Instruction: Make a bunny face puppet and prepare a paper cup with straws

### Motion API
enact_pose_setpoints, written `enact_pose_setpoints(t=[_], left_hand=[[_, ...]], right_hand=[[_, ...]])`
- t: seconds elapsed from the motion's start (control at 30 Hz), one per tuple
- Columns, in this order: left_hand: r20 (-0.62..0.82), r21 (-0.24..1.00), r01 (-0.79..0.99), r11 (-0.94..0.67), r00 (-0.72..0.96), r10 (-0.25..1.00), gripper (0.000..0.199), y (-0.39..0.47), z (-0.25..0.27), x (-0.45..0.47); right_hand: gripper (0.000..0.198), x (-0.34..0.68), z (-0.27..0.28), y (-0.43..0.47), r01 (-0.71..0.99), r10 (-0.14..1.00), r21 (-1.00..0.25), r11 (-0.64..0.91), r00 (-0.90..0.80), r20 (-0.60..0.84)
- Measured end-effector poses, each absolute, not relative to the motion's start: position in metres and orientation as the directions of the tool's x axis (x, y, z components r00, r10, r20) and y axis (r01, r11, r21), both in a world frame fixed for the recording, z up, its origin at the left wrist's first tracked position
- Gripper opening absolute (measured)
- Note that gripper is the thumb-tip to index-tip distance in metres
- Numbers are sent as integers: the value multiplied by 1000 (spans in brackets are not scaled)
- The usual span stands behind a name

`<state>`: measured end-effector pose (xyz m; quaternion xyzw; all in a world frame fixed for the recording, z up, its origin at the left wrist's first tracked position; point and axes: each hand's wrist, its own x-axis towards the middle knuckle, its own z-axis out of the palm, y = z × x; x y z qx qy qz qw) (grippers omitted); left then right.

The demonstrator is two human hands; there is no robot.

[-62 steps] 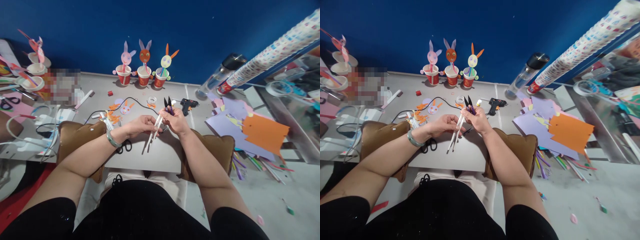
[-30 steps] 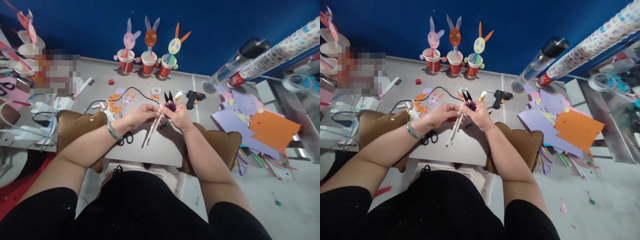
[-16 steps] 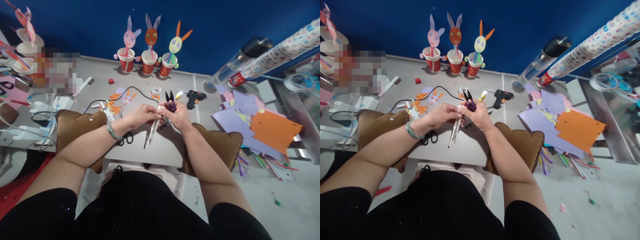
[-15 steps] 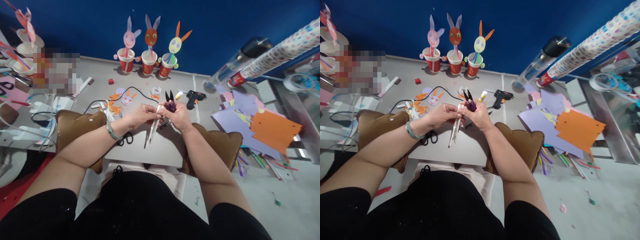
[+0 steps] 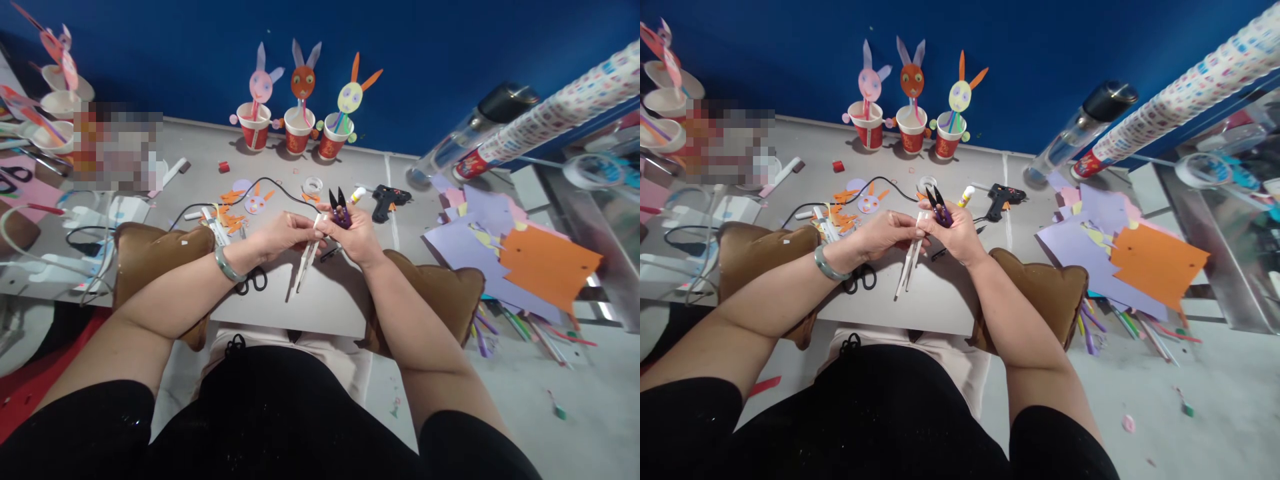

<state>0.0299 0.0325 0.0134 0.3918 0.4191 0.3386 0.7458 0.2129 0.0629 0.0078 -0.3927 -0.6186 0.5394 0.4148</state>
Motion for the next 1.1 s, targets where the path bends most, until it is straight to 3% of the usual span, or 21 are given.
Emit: enact_pose_setpoints(t=[0.5,0.77,1.1], left_hand=[[-336,879,-176,442,430,838,11,32,11,30],[-336,875,-158,457,480,810,14,32,1,31],[-307,733,-327,596,623,720,12,23,8,43]], right_hand=[[41,214,7,64,116,921,-982,148,-379,93],[42,212,8,64,82,909,-995,56,-416,17],[45,213,4,66,7,902,-993,-114,-419,-107]])
